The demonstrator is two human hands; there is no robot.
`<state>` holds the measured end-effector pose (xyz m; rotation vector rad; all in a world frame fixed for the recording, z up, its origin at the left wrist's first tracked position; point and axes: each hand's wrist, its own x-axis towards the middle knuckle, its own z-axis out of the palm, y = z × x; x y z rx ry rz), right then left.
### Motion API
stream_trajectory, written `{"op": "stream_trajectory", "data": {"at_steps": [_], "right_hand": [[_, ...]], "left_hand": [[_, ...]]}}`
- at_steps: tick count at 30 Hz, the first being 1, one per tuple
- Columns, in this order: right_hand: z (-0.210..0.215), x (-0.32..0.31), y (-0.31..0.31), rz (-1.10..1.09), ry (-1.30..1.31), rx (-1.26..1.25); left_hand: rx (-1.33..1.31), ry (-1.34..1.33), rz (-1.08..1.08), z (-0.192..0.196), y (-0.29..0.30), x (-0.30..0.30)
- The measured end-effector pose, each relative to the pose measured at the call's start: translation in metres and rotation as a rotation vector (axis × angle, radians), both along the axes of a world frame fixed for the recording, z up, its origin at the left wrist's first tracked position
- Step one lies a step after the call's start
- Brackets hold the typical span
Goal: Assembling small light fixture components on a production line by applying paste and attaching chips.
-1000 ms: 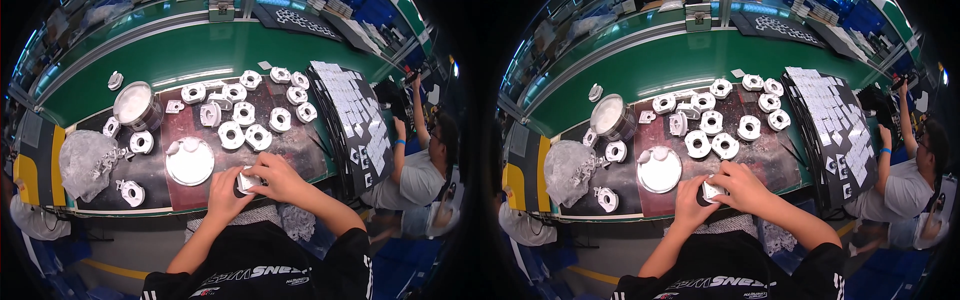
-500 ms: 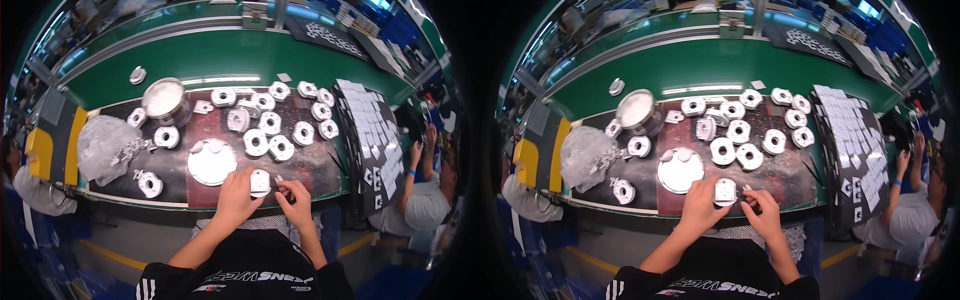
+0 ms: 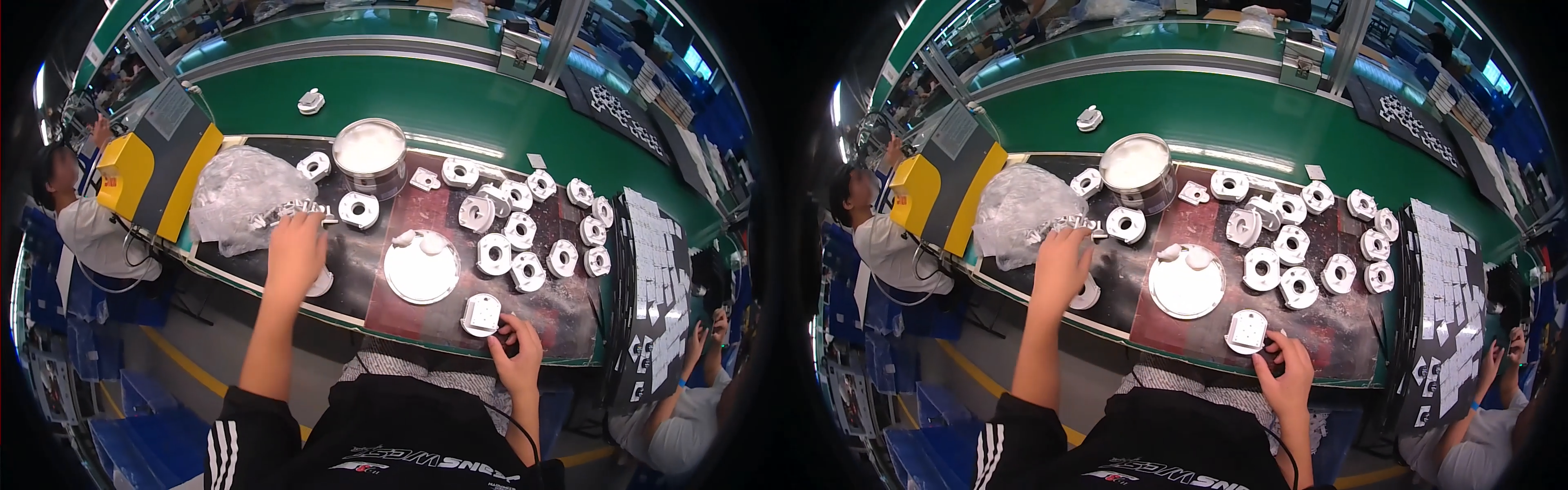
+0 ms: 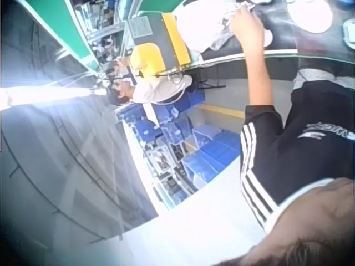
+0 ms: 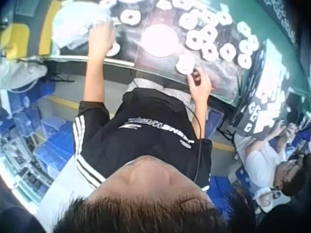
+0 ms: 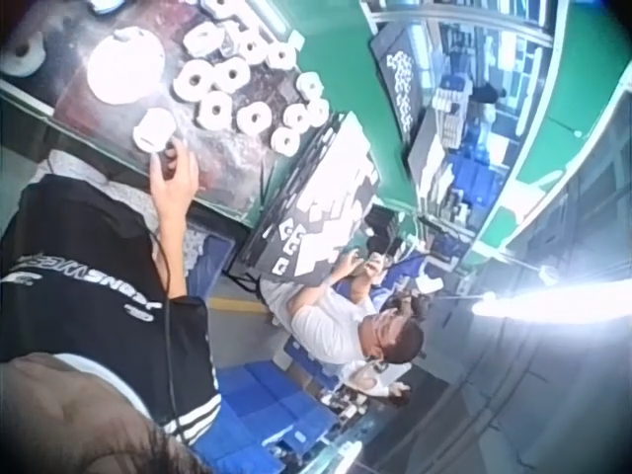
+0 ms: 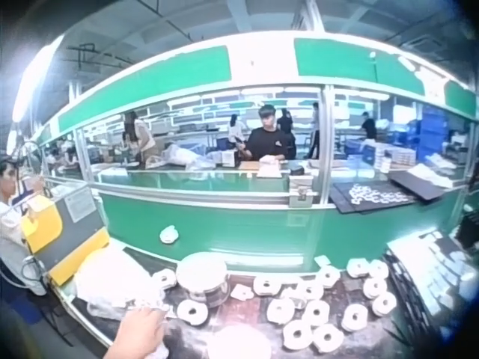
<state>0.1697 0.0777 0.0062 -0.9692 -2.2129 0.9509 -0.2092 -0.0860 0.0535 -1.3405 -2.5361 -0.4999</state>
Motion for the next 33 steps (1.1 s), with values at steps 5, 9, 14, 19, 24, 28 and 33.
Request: {"op": "stream_trajectory", "data": {"at_steps": [5, 9, 14, 19, 24, 28, 33], "right_hand": [[0.001, 0.001, -0.001, -0.015, 0.019, -0.038], [0.001, 0.002, -0.002, -0.028, 0.042, -0.02], [0.007, 0.014, 0.005, -0.076, 0.121, -0.181], [0.068, -0.009, -0.008, 0.172, 0.193, 0.05], [0.09, -0.056, -0.01, 0.514, 0.158, 0.298], [0.088, -0.064, -0.002, 0.657, 0.09, 0.329], [0.084, -0.074, 0.005, 0.716, 0.047, 0.303]], "left_hand": [[-0.183, -0.088, 0.008, -0.014, 0.009, -0.039], [-0.164, -0.197, 0.01, -0.024, 0.016, -0.053], [-0.044, -0.217, -0.015, 0.01, -0.009, -0.024], [0.077, -0.432, -0.287, 0.046, -0.014, 0.084], [0.165, -0.479, -0.551, 0.037, 0.002, 0.145], [0.275, -0.514, -0.543, 0.034, 0.005, 0.155], [0.263, -0.531, -0.547, 0.021, 0.001, 0.154]]}}
